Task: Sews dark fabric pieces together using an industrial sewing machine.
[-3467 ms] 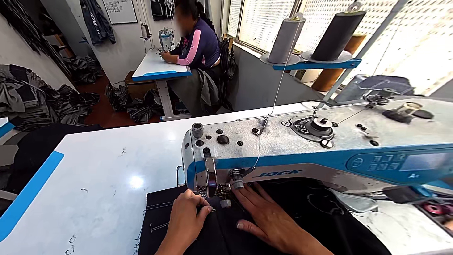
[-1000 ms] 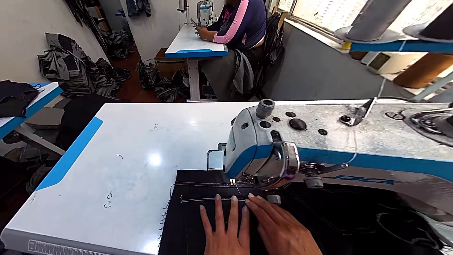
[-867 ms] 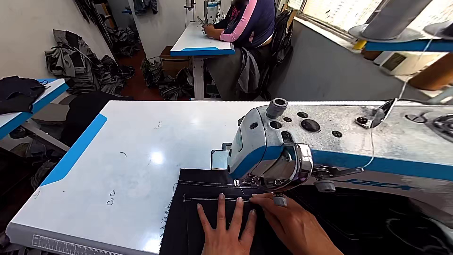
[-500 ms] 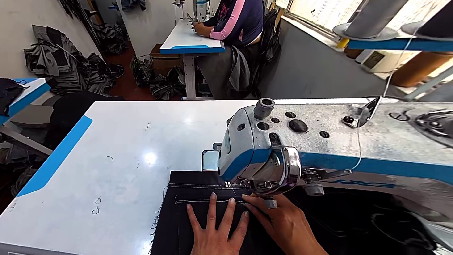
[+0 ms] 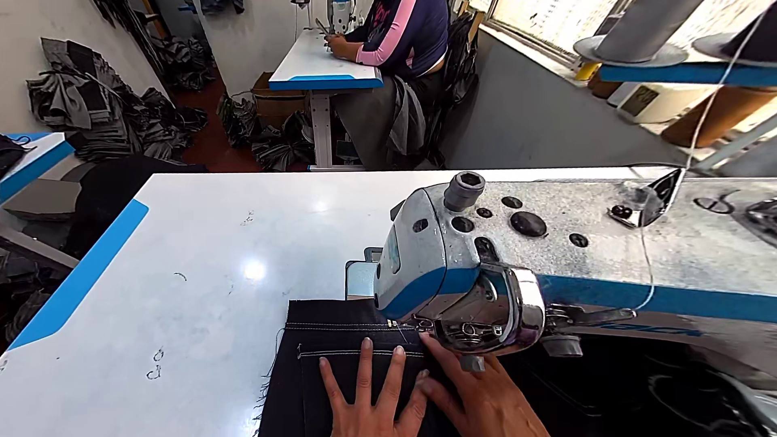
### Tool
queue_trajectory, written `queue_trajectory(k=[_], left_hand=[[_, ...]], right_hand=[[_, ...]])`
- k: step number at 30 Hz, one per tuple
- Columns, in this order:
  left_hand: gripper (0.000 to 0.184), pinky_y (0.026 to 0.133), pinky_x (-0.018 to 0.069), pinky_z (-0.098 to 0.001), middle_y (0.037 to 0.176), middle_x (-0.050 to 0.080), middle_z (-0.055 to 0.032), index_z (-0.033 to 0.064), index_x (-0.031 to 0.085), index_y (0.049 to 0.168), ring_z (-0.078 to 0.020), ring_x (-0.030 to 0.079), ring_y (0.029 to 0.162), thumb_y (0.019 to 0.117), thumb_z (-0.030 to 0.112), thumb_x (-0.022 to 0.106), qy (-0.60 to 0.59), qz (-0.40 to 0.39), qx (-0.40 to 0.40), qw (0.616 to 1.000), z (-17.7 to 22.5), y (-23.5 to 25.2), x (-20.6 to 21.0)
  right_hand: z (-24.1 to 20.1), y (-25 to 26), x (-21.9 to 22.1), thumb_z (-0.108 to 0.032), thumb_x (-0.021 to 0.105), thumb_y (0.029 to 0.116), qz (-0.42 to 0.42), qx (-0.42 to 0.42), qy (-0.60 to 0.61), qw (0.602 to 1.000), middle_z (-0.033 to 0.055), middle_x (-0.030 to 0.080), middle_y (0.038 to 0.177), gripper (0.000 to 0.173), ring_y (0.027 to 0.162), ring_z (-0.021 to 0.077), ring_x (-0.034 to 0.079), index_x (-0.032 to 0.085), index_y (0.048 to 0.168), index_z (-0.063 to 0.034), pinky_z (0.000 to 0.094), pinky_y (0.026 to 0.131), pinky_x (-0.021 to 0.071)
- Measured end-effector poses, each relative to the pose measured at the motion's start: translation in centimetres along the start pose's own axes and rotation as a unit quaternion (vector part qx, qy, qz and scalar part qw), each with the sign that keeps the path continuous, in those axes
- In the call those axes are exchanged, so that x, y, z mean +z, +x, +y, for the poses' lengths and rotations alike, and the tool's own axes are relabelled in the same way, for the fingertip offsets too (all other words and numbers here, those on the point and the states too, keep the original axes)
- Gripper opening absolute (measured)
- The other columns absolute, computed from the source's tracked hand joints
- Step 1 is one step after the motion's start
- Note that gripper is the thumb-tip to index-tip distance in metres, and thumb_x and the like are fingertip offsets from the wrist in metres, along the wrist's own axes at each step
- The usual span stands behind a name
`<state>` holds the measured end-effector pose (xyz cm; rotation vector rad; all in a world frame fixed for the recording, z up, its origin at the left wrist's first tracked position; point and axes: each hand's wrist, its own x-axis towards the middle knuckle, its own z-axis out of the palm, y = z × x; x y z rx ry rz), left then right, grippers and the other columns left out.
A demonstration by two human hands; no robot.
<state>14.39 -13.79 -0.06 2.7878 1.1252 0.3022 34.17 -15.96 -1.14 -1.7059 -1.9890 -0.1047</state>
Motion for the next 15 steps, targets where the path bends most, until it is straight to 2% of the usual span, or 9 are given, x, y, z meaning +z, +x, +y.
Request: queue_trajectory(k=[2, 3, 5, 9, 15], left_hand=[[0.101, 0.096, 0.0163, -0.0905, 0.162, 0.041, -0.0116, 0.028, 0.048, 0.154, -0.0554, 0.03, 0.147, 0.0771, 0.092, 0.039, 0.009, -0.005, 0.001, 1.0, 0.0, 0.0, -0.1], [0.102, 0.096, 0.0167, -0.0906, 0.162, 0.041, -0.0121, 0.0264, 0.047, 0.155, -0.0555, 0.03, 0.147, 0.0773, 0.093, 0.038, 0.013, -0.008, 0.003, 1.0, 0.0, -0.1, -0.1], [0.104, 0.096, 0.017, -0.0907, 0.162, 0.04, -0.0127, 0.0242, 0.046, 0.156, -0.0556, 0.031, 0.146, 0.0773, 0.093, 0.038, 0.019, -0.01, 0.005, 1.0, 0.1, 0.0, -0.1], [0.107, 0.097, 0.0166, -0.0903, 0.162, 0.04, -0.0127, 0.0234, 0.045, 0.157, -0.0545, 0.03, 0.147, 0.0767, 0.094, 0.037, 0.028, -0.016, 0.003, 0.999, 0.1, 0.0, -0.2], [0.105, 0.096, 0.0176, -0.0901, 0.162, 0.04, -0.0144, 0.0245, 0.044, 0.157, -0.0563, 0.031, 0.146, 0.0785, 0.093, 0.035, 0.036, -0.013, 0.011, 0.999, 0.0, -0.1, -0.1]], right_hand=[[-0.9, -0.6, -0.5, -0.071, 0.021, 0.1017, -0.077, 0.013, -0.035, 0.996, 0.0153, 0.058, 0.148, 0.089, 0.14, 0.0316, 0.053, 0.058, 0.144, -0.0019, 0.0614, 0.12, 0.0284], [-1.1, -0.9, -0.6, -0.076, 0.015, 0.0985, -0.096, 0.018, -0.051, 0.994, 0.0162, 0.053, 0.152, 0.097, 0.143, 0.0319, 0.049, 0.053, 0.148, -0.0007, 0.0629, 0.121, 0.0244], [-1.2, -1.2, -0.4, -0.081, 0.012, 0.0942, -0.095, 0.02, -0.077, 0.992, 0.0163, 0.052, 0.154, 0.106, 0.145, 0.0315, 0.047, 0.049, 0.15, 0.0003, 0.0629, 0.121, 0.0222], [-1.3, -1.3, -0.2, -0.085, 0.009, 0.0909, -0.088, 0.021, -0.095, 0.991, 0.0137, 0.05, 0.155, 0.11, 0.146, 0.0296, 0.045, 0.049, 0.151, -0.0018, 0.0623, 0.122, 0.0218], [-0.6, -1.5, 0.0, -0.083, 0.01, 0.0928, -0.076, -0.001, -0.093, 0.993, 0.0091, 0.05, 0.156, 0.105, 0.147, 0.0271, 0.044, 0.05, 0.151, -0.0052, 0.0613, 0.121, 0.0246]])
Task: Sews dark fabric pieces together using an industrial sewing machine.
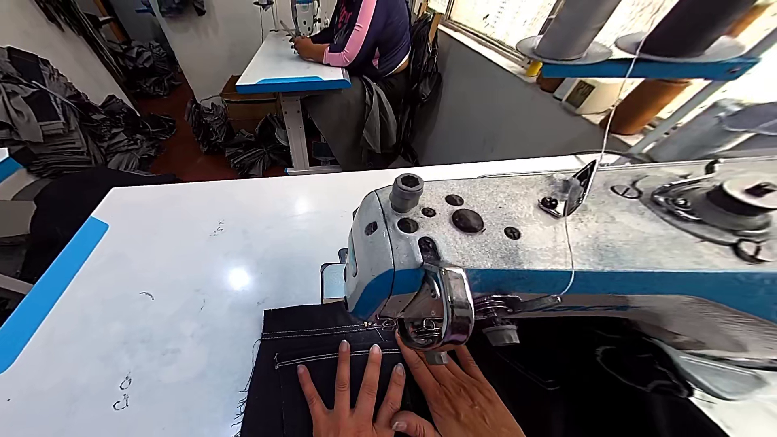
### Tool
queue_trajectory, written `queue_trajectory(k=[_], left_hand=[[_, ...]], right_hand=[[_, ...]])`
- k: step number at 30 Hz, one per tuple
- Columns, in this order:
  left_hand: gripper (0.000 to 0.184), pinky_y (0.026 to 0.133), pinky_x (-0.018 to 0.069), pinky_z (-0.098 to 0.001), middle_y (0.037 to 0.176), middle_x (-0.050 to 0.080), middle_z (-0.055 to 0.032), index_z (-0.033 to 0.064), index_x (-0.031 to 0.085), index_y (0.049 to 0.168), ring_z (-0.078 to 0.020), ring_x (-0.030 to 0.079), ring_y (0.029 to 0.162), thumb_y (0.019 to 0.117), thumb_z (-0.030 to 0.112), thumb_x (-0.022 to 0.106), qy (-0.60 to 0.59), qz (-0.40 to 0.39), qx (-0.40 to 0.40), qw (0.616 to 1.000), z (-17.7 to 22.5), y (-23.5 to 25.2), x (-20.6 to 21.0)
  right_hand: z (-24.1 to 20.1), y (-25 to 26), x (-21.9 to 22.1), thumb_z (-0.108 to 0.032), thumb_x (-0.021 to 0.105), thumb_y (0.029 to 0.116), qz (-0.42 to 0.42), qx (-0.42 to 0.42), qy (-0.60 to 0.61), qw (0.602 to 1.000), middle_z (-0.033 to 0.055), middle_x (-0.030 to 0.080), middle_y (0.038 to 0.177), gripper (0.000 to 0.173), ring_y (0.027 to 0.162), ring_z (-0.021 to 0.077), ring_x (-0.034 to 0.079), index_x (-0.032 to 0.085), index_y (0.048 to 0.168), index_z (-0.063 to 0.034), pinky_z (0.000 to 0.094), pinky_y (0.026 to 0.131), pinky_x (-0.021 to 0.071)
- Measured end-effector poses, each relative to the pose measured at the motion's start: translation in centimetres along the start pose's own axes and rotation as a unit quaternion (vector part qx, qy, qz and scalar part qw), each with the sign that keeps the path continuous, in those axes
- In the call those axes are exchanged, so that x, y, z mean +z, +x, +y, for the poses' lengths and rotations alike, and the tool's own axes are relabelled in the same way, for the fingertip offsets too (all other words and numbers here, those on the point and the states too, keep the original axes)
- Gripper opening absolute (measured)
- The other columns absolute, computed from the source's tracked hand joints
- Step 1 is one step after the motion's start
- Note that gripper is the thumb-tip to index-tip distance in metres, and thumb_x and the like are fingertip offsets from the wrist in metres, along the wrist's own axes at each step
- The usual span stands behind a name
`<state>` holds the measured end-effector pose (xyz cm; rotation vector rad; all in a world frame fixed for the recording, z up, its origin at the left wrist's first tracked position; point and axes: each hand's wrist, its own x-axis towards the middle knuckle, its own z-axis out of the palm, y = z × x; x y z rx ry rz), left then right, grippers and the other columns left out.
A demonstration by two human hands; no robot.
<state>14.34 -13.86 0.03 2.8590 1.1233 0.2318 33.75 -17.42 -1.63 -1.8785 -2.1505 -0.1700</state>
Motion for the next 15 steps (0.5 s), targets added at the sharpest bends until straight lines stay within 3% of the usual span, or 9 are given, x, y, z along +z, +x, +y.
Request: queue_trajectory(k=[2, 4, 6, 8, 15], left_hand=[[0.104, 0.097, 0.0172, -0.0899, 0.163, 0.039, -0.0136, 0.0259, 0.043, 0.158, -0.0558, 0.031, 0.146, 0.0785, 0.093, 0.034, 0.001, -0.001, -0.002, 1.0, 0.0, 0.0, 0.1], [0.104, 0.097, 0.017, -0.0898, 0.162, 0.04, -0.0126, 0.0264, 0.045, 0.156, -0.0554, 0.031, 0.146, 0.0776, 0.093, 0.036, -0.005, 0.009, -0.005, 1.0, -0.1, 0.0, 0.2], [0.103, 0.097, 0.0168, -0.0897, 0.162, 0.041, -0.0114, 0.027, 0.047, 0.155, -0.0547, 0.031, 0.147, 0.0771, 0.093, 0.037, -0.014, 0.019, -0.007, 1.0, -0.1, 0.0, 0.3], [0.102, 0.097, 0.0161, -0.0902, 0.162, 0.04, -0.0109, 0.0274, 0.047, 0.155, -0.0545, 0.03, 0.147, 0.0773, 0.092, 0.04, -0.019, 0.015, -0.007, 1.0, -0.1, 0.0, 0.3], [0.1, 0.098, 0.0158, -0.0898, 0.163, 0.04, -0.0088, 0.0292, 0.045, 0.156, -0.0532, 0.029, 0.148, 0.0784, 0.092, 0.039, -0.019, 0.027, -0.007, 0.999, 0.1, -0.1, 0.6]], right_hand=[[0.0, 0.0, 0.1, -0.082, 0.01, 0.0932, 0.003, 0.003, 0.005, 1.0, 0.0089, 0.051, 0.156, 0.104, 0.147, 0.0262, 0.044, 0.05, 0.151, -0.0052, 0.061, 0.121, 0.0241], [0.0, 0.0, -0.1, -0.077, 0.019, 0.0978, 0.029, 0.011, 0.06, 0.998, 0.0106, 0.056, 0.151, 0.095, 0.144, 0.0262, 0.049, 0.055, 0.147, -0.0044, 0.0605, 0.121, 0.0252], [-0.1, 0.1, -0.8, -0.059, 0.038, 0.1052, 0.076, 0.016, 0.134, 0.988, 0.0125, 0.067, 0.136, 0.068, 0.134, 0.0254, 0.059, 0.066, 0.133, -0.0041, 0.0558, 0.121, 0.031], [-0.1, -0.3, -1.2, -0.043, 0.047, 0.1075, 0.076, 0.004, 0.156, 0.985, 0.0123, 0.071, 0.13, 0.048, 0.129, 0.0254, 0.063, 0.071, 0.125, -0.0055, 0.0494, 0.119, 0.0379], [0.5, -1.0, -0.5, -0.035, 0.045, 0.1092, 0.04, -0.018, 0.128, 0.991, 0.0138, 0.065, 0.138, 0.043, 0.135, 0.0285, 0.058, 0.067, 0.133, -0.0062, 0.0441, 0.119, 0.0383]])
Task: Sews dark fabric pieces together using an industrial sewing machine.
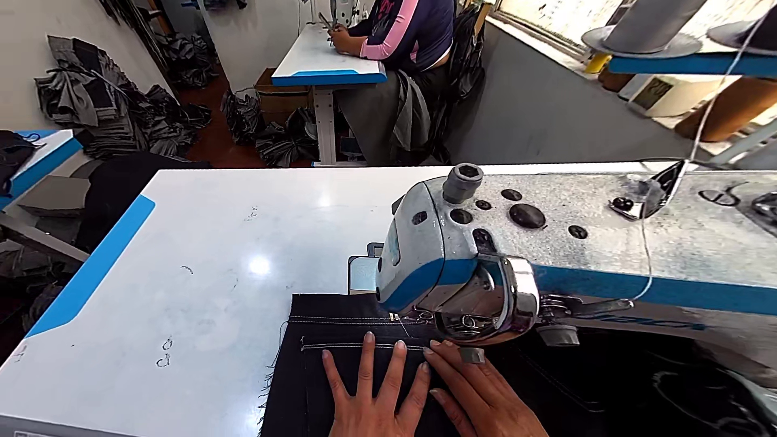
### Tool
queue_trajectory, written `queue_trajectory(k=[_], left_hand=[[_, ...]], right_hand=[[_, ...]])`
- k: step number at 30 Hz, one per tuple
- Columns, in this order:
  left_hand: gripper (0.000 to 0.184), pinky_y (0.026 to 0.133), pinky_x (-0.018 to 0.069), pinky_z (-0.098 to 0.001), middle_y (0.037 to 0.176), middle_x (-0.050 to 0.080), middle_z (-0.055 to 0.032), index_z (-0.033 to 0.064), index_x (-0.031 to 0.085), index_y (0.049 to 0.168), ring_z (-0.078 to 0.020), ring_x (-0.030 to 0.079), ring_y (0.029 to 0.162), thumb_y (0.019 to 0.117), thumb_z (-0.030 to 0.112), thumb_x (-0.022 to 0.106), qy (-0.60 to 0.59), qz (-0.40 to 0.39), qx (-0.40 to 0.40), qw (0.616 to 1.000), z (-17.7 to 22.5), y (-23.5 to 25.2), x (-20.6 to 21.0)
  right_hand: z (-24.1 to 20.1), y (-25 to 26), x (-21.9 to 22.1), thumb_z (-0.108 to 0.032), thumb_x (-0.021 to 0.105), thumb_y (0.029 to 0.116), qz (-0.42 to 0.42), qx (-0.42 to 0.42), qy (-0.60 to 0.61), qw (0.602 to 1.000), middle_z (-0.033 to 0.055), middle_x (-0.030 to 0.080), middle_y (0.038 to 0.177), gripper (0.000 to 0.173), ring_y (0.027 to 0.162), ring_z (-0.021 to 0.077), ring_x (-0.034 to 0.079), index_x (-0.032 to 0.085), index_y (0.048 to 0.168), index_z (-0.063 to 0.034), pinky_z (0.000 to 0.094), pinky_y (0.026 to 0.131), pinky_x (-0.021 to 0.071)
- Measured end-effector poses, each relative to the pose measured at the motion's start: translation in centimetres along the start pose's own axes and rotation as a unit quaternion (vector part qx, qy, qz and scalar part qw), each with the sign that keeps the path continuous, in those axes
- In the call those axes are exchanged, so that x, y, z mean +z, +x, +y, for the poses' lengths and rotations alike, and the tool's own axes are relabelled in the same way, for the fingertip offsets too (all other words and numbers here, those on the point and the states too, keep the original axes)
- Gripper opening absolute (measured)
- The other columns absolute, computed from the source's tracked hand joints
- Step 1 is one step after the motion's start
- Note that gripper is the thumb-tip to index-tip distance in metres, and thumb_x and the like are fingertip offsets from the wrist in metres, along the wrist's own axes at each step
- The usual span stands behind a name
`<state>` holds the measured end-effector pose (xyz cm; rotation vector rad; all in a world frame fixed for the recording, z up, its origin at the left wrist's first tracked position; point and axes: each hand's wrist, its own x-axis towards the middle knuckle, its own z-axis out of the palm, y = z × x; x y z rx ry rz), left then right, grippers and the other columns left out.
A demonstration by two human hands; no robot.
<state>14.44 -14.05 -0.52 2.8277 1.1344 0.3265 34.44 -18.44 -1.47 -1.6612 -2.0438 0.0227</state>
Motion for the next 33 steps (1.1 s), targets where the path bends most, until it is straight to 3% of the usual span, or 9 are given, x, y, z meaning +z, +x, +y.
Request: queue_trajectory(k=[4, 12, 33], left_hand=[[0.099, 0.098, 0.0164, -0.0899, 0.162, 0.041, -0.0085, 0.029, 0.046, 0.155, -0.0534, 0.03, 0.148, 0.0791, 0.091, 0.039, -0.004, 0.002, -0.004, 1.0, 0.0, -0.2, 0.0], [0.099, 0.098, 0.0163, -0.0901, 0.161, 0.042, -0.0098, 0.0276, 0.049, 0.154, -0.0539, 0.031, 0.147, 0.0794, 0.091, 0.039, 0.003, -0.004, 0.001, 1.0, 0.0, -0.2, -0.3], [0.098, 0.097, 0.0171, -0.0901, 0.162, 0.041, -0.0093, 0.0287, 0.046, 0.156, -0.0537, 0.029, 0.148, 0.0798, 0.091, 0.038, 0.009, -0.001, 0.001, 1.0, 0.1, -0.3, -0.1]], right_hand=[[0.1, 0.0, 0.2, -0.033, 0.048, 0.1084, 0.007, -0.005, 0.012, 1.0, 0.015, 0.066, 0.137, 0.041, 0.134, 0.0297, 0.058, 0.067, 0.132, -0.0053, 0.045, 0.118, 0.0388], [0.2, -0.1, 1.0, -0.035, 0.046, 0.109, 0.059, -0.015, 0.001, 0.998, 0.0078, 0.068, 0.135, 0.04, 0.132, 0.0221, 0.06, 0.069, 0.129, -0.01, 0.0412, 0.117, 0.0408], [0.4, -0.2, 0.2, -0.031, 0.046, 0.109, 0.014, -0.022, 0.01, 1.0, 0.0095, 0.065, 0.14, 0.039, 0.136, 0.0255, 0.057, 0.067, 0.133, -0.0086, 0.0433, 0.118, 0.0396]])
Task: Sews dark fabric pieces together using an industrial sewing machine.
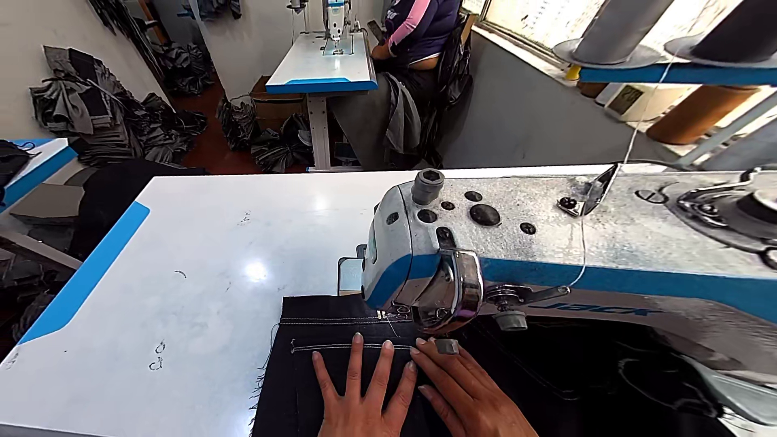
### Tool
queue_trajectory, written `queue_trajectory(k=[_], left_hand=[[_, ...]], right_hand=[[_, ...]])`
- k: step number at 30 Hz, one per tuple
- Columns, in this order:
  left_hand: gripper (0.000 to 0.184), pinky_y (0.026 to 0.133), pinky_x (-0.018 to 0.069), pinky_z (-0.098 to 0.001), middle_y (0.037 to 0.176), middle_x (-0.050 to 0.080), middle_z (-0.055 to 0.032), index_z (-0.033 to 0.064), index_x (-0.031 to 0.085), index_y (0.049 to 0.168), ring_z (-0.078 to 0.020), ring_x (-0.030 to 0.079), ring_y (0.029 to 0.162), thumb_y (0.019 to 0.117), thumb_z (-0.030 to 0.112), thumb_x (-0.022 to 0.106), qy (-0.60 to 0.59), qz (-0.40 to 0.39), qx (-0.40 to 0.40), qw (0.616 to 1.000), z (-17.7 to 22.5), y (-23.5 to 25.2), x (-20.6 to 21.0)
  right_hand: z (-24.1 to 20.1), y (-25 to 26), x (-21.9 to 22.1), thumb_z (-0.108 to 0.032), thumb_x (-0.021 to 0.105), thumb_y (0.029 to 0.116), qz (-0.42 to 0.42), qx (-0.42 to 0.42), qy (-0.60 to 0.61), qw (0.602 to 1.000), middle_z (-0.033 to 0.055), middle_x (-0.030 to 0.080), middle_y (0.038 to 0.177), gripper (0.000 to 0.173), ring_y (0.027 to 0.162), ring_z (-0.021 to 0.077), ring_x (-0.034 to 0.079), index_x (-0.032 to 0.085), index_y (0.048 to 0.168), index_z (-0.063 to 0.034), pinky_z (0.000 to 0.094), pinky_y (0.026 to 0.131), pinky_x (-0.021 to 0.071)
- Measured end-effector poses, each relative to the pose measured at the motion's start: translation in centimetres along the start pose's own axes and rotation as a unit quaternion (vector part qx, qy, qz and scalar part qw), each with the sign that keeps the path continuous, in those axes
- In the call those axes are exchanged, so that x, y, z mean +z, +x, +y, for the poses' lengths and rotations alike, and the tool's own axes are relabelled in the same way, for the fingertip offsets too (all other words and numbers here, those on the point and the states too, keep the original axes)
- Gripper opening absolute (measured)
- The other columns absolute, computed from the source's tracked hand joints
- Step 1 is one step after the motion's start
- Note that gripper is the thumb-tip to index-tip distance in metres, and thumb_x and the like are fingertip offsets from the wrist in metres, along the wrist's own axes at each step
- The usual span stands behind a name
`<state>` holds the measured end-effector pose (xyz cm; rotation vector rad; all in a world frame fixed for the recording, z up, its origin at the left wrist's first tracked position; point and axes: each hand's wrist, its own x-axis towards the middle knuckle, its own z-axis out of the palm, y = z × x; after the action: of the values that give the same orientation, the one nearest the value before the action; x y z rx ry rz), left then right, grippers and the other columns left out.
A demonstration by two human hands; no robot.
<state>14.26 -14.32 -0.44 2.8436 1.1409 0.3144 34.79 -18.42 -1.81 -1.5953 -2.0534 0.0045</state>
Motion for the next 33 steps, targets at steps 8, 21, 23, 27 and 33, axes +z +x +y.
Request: queue_trajectory(k=[8, 21, 23, 27, 33], left_hand=[[0.102, 0.098, 0.0172, -0.0897, 0.163, 0.039, -0.0086, 0.0295, 0.042, 0.157, -0.0518, 0.028, 0.149, 0.0783, 0.094, 0.034, 0.012, 0.002, -0.013, 1.0, -0.4, 0.2, 0.1], [0.1, 0.102, 0.0116, -0.0893, 0.167, 0.032, -0.0088, 0.031, 0.035, 0.161, -0.0505, 0.02, 0.153, 0.0824, 0.093, 0.026, 0.002, -0.028, -0.039, 0.999, -3.7, 1.7, -0.7], [0.1, 0.101, 0.0129, -0.0898, 0.166, 0.034, -0.009, 0.0304, 0.036, 0.16, -0.0513, 0.022, 0.152, 0.0819, 0.093, 0.027, 0.002, -0.018, -0.036, 0.999, -3.6, 1.2, -0.7], [0.1, 0.102, 0.0102, -0.0896, 0.167, 0.033, -0.0082, 0.0312, 0.033, 0.161, -0.0511, 0.018, 0.153, 0.0822, 0.093, 0.026, -0.003, -0.034, -0.031, 0.999, -3.8, 1.3, -0.8], [0.101, 0.102, 0.0093, -0.0898, 0.168, 0.03, -0.009, 0.0302, 0.032, 0.162, -0.0516, 0.016, 0.153, 0.0826, 0.093, 0.026, -0.007, -0.039, -0.028, 0.999, -4.0, 1.6, -0.8]], right_hand=[[0.8, 0.8, 0.1, -0.032, 0.047, 0.1077, 0.014, -0.022, -0.041, 0.999, 0.0079, 0.067, 0.138, 0.036, 0.134, 0.0244, 0.06, 0.069, 0.127, -0.0111, 0.0403, 0.115, 0.0442], [1.5, 4.8, 2.6, -0.032, 0.047, 0.1047, 0.043, -0.027, -0.002, 0.999, 0.0068, 0.074, 0.114, 0.033, 0.109, 0.0221, 0.071, 0.072, 0.113, -0.0117, 0.0346, 0.095, 0.0562], [1.2, 4.4, 2.7, -0.03, 0.047, 0.1051, 0.041, -0.027, 0.008, 0.999, 0.0067, 0.072, 0.126, 0.032, 0.124, 0.0225, 0.066, 0.071, 0.114, -0.0118, 0.0372, 0.108, 0.0501], [1.0, 4.3, 2.7, -0.032, 0.046, 0.1051, 0.042, -0.013, 0.001, 0.999, 0.0055, 0.072, 0.127, 0.033, 0.122, 0.0232, 0.066, 0.072, 0.113, -0.013, 0.0376, 0.106, 0.0511], [1.0, 4.4, 2.7, -0.033, 0.045, 0.1051, 0.037, -0.002, 0.002, 0.999, 0.0059, 0.071, 0.126, 0.035, 0.121, 0.022, 0.066, 0.072, 0.115, -0.0128, 0.0369, 0.104, 0.0523]])
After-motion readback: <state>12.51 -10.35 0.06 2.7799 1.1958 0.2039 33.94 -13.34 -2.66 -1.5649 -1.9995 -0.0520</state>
